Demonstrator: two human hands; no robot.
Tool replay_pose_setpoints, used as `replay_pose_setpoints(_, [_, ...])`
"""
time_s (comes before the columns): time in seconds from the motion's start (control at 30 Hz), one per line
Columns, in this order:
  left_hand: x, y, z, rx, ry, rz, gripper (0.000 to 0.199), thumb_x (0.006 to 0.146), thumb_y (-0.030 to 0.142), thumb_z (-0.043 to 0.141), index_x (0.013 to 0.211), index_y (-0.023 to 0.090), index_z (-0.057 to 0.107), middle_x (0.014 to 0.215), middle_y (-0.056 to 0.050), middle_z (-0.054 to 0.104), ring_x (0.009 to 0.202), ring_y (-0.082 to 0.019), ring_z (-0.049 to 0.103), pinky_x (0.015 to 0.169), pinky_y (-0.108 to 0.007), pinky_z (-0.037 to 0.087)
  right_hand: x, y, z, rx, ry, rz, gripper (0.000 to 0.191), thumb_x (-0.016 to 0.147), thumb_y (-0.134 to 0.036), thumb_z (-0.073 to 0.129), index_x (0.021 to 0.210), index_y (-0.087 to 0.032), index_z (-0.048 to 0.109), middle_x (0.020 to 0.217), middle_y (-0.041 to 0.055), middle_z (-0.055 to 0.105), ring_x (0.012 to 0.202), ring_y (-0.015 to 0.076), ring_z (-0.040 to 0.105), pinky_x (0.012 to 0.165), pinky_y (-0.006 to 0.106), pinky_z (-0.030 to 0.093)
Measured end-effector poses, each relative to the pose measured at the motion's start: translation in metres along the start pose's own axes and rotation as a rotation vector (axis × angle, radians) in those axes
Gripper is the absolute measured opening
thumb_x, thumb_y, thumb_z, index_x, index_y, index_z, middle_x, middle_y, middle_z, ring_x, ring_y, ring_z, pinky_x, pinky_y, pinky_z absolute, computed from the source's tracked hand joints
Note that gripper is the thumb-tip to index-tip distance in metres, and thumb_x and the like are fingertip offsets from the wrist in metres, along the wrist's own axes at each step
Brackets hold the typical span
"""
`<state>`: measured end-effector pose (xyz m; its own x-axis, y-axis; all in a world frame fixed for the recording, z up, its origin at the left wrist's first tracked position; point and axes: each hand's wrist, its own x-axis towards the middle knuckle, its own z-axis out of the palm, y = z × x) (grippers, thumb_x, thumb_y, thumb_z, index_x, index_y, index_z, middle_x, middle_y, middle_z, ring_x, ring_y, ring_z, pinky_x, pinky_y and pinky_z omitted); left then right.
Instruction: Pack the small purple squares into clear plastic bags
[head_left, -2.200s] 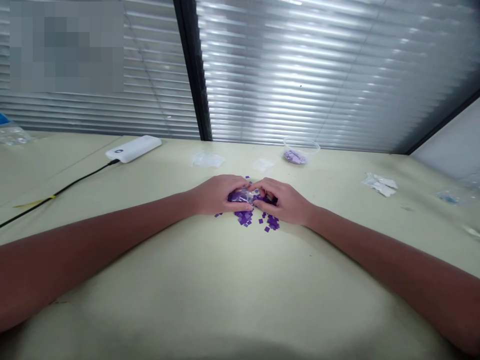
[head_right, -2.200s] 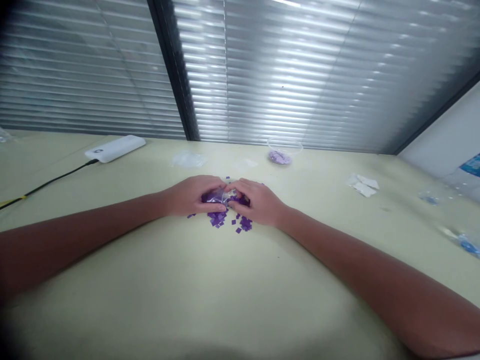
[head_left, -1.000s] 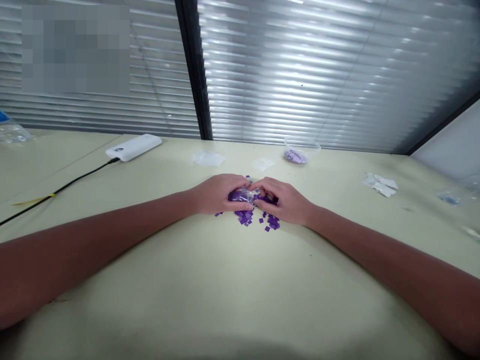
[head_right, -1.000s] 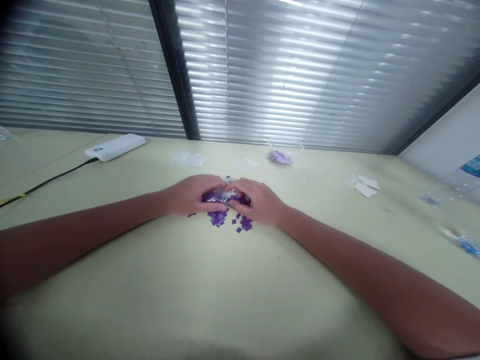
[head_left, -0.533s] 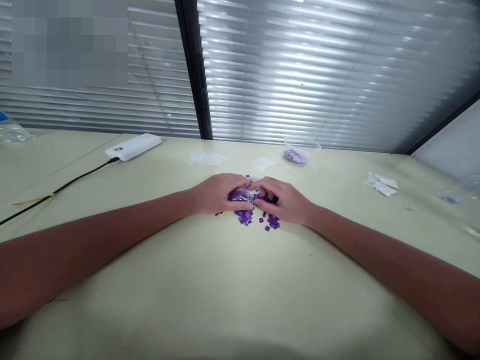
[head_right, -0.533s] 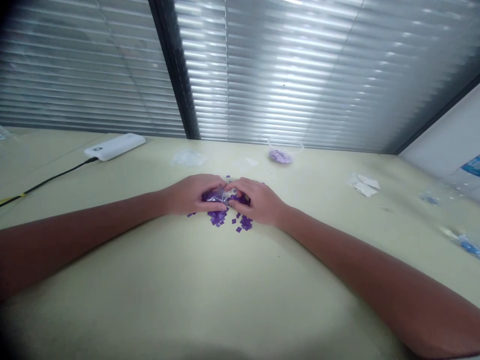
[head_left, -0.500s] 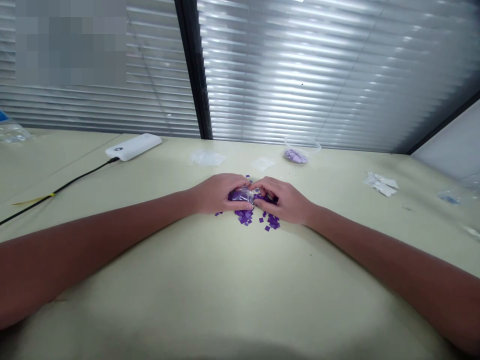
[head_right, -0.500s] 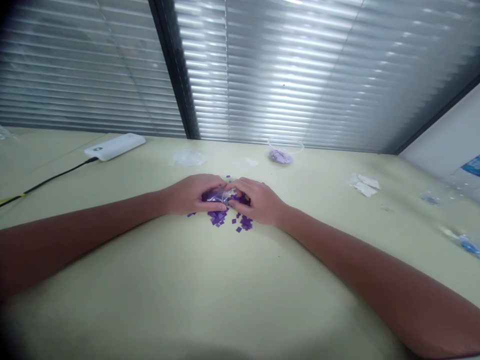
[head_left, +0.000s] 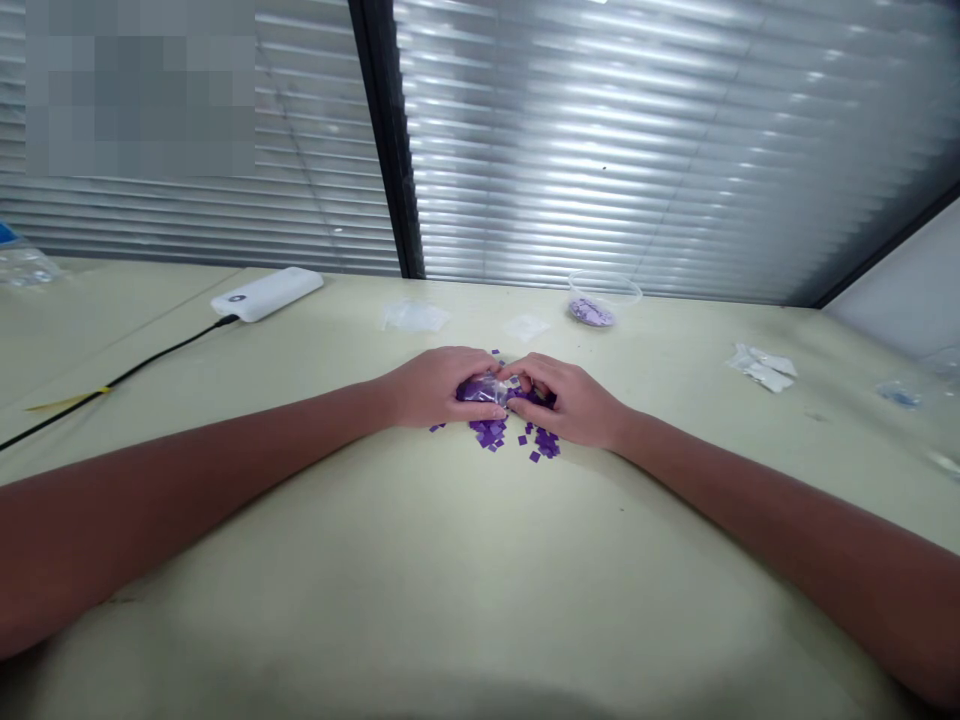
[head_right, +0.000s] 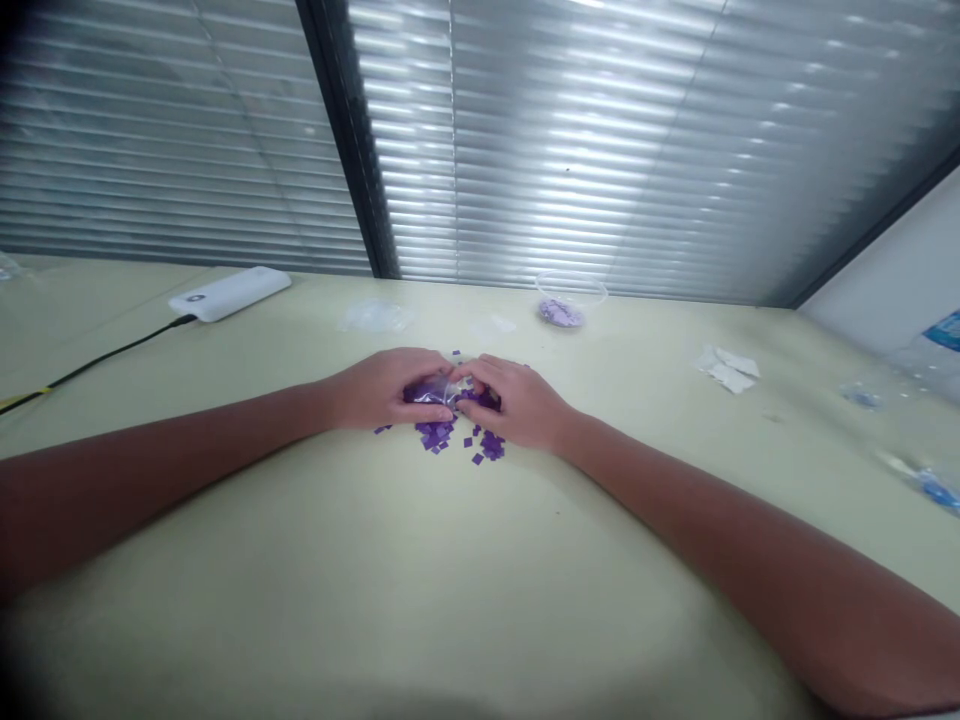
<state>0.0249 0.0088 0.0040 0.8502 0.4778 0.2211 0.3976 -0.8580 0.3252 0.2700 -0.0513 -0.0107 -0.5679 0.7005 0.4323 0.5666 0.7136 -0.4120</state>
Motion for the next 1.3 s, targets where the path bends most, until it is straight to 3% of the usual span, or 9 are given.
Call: replay_pose_setpoints(1.3, [0.0006, -0.0002, 0.0007, -0.002, -0.002, -0.017, 0.047, 0.091, 0.067, 0.060, 0.092, 0.020, 0.060, 0.084, -0.002, 0.063, 0.076, -0.018, 0.055, 0.066, -0.028, 0.034, -0.0008, -0.0003, -0.0001, 0.000, 0.001, -0.005, 0.028, 0.098, -0.028, 0.061, 0.126, -0.027, 0.060, 0.103, 0.0034, 0.066, 0.082, 0.0168, 0.059, 0.073, 0.030, 0.046])
